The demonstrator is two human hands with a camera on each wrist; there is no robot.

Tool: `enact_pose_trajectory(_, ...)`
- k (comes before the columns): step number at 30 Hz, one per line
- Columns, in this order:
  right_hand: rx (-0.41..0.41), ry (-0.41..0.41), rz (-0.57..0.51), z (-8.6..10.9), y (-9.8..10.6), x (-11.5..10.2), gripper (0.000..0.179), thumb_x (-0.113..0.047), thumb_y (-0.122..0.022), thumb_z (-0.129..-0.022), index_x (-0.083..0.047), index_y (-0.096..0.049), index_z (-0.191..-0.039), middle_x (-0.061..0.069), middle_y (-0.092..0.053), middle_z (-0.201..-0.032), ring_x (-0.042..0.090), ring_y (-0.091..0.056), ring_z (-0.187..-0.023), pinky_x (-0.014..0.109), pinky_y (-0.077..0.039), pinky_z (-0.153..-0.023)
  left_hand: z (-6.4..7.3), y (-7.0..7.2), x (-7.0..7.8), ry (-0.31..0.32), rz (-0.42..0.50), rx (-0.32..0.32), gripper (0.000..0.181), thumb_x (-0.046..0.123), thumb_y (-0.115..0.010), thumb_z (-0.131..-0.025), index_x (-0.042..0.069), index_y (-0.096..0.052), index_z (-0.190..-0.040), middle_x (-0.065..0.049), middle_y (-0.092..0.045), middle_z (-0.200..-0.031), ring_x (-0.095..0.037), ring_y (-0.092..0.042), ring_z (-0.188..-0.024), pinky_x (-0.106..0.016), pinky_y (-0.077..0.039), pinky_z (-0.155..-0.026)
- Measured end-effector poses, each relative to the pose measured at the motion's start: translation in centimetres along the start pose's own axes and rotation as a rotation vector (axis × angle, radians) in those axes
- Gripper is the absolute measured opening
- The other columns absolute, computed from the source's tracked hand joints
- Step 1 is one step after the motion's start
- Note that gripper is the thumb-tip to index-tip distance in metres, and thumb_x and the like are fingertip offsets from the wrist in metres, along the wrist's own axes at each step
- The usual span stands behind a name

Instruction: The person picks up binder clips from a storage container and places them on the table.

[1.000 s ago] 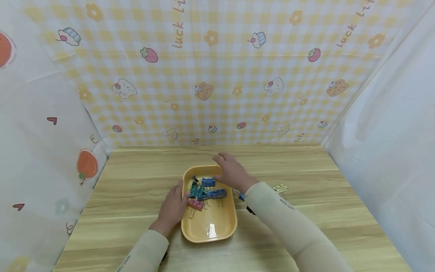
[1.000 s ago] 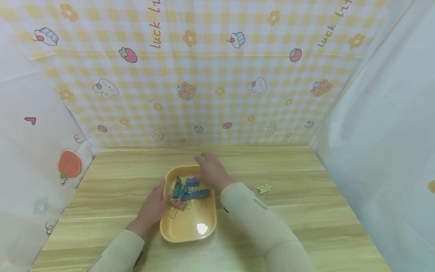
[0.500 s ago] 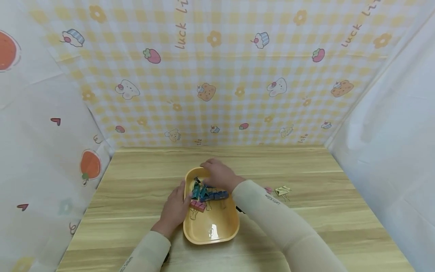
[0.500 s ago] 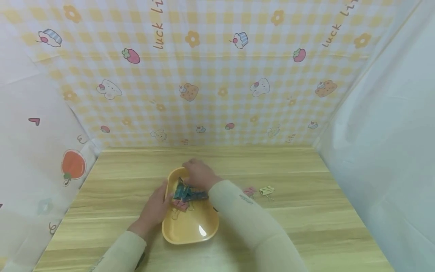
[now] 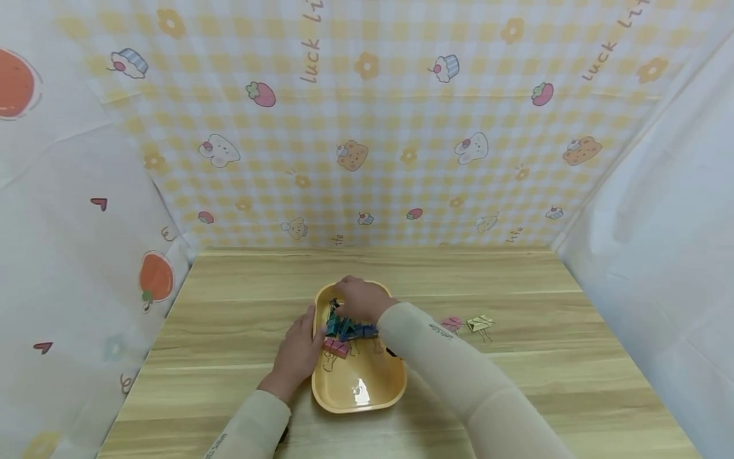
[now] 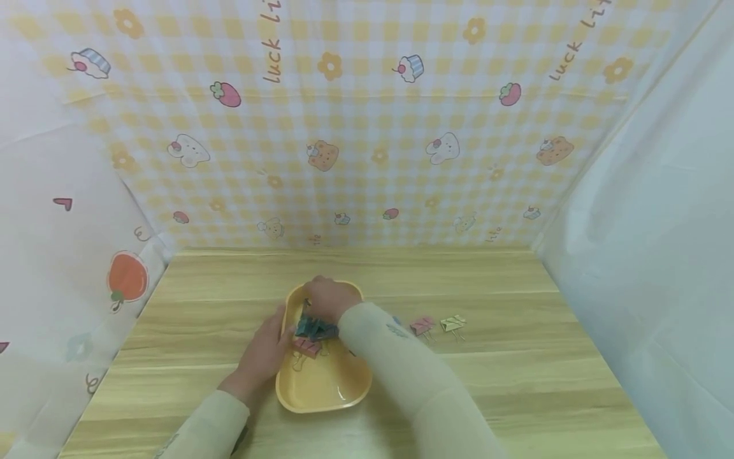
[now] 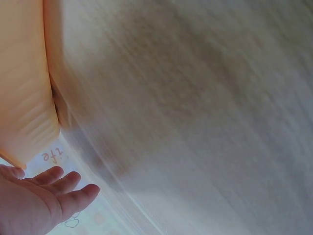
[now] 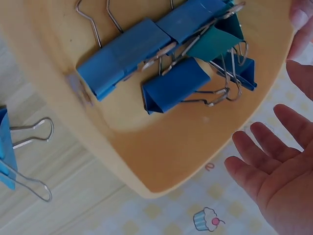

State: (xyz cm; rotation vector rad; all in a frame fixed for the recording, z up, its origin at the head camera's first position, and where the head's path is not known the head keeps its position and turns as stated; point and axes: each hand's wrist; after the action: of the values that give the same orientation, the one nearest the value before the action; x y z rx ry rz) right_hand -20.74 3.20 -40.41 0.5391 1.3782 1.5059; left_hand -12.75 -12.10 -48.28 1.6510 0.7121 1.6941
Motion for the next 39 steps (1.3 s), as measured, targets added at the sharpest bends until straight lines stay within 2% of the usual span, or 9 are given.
enact_pose_trajectory(10, -0.031, -0.011, 0.027, -0.9, -0.8, -0.3, 0.045, -0.026, -0.063, -0.094, -0.015, -0.056, -0.136, 0.008, -0.056, -0.132, 0.016, -0.061, -0.104, 0.033, -0.051, -0.093, -0.1, -0.1, 0.0, -0.003, -0.006, 0.008, 0.060, 0.032, -0.042, -0.104, 0.003, -0.022, -0.153, -0.029, -0.039, -0.145, -0.048, -0.039, -0.131, -0.061, -0.037, -0.102)
enact_pose_trajectory(18, -0.052, -0.046, -0.024, -1.4, -0.9, -0.8, 0.036, -0.020, -0.062, -0.093, -0.015, -0.062, -0.129, 0.005, -0.063, -0.123, 0.012, -0.057, -0.083, 0.028, -0.050, -0.076, 0.1, -0.1, 0.0, -0.021, -0.009, 0.015, 0.060, 0.030, -0.043, -0.104, 0.001, -0.023, -0.152, -0.030, -0.040, -0.144, -0.048, -0.039, -0.130, -0.061, -0.038, -0.101)
enact_pose_trajectory(24, -0.051, -0.025, -0.042, -1.8, -1.2, -1.1, 0.023, -0.013, -0.061, -0.092, -0.013, -0.068, -0.114, -0.001, -0.068, -0.096, 0.012, -0.053, -0.069, 0.024, -0.044, -0.067, 0.2, 0.0, 0.2, -0.024, -0.006, 0.018, 0.060, 0.030, -0.043, -0.103, 0.001, -0.023, -0.152, -0.030, -0.039, -0.144, -0.049, -0.040, -0.130, -0.061, -0.038, -0.101)
enact_pose_trajectory(27, -0.058, -0.032, -0.031, -2.2, -1.7, -1.2, 0.018, -0.014, -0.061, -0.092, -0.014, -0.070, -0.108, -0.004, -0.066, -0.086, 0.011, -0.052, -0.068, 0.024, -0.044, -0.068, 0.2, 0.0, 0.3, -0.020, -0.004, 0.016, 0.060, 0.030, -0.043, -0.103, 0.001, -0.023, -0.152, -0.030, -0.039, -0.144, -0.048, -0.040, -0.130, -0.061, -0.038, -0.101)
enact_pose_trajectory(30, -0.061, -0.038, -0.022, -2.7, -2.3, -1.1, 0.018, -0.013, -0.062, -0.090, -0.015, -0.070, -0.107, -0.005, -0.066, -0.086, 0.011, -0.053, -0.071, 0.025, -0.048, -0.072, 0.2, 0.0, 0.4, -0.020, -0.006, 0.016, 0.060, 0.029, -0.044, -0.103, 0.001, -0.023, -0.152, -0.030, -0.040, -0.144, -0.048, -0.040, -0.130, -0.060, -0.038, -0.101)
enact_pose_trajectory(39, -0.048, -0.087, 0.022, -3.2, -3.3, -1.2, 0.025, -0.017, -0.061, -0.092, -0.017, -0.067, -0.116, -0.002, -0.069, -0.103, 0.011, -0.059, -0.083, 0.029, -0.052, -0.083, 0.2, 0.0, 0.4, -0.020, -0.006, 0.018, 0.060, 0.029, -0.044, -0.103, 0.001, -0.023, -0.152, -0.030, -0.040, -0.144, -0.048, -0.040, -0.130, -0.060, -0.038, -0.102)
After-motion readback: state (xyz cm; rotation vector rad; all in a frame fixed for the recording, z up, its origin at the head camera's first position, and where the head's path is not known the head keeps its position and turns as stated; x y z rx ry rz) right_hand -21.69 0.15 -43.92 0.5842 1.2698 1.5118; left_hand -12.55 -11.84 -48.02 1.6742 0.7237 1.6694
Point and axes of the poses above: each hand's wrist, its own z-axis away from the middle knuckle, its own y-axis out of the back of the hand, x = y × z
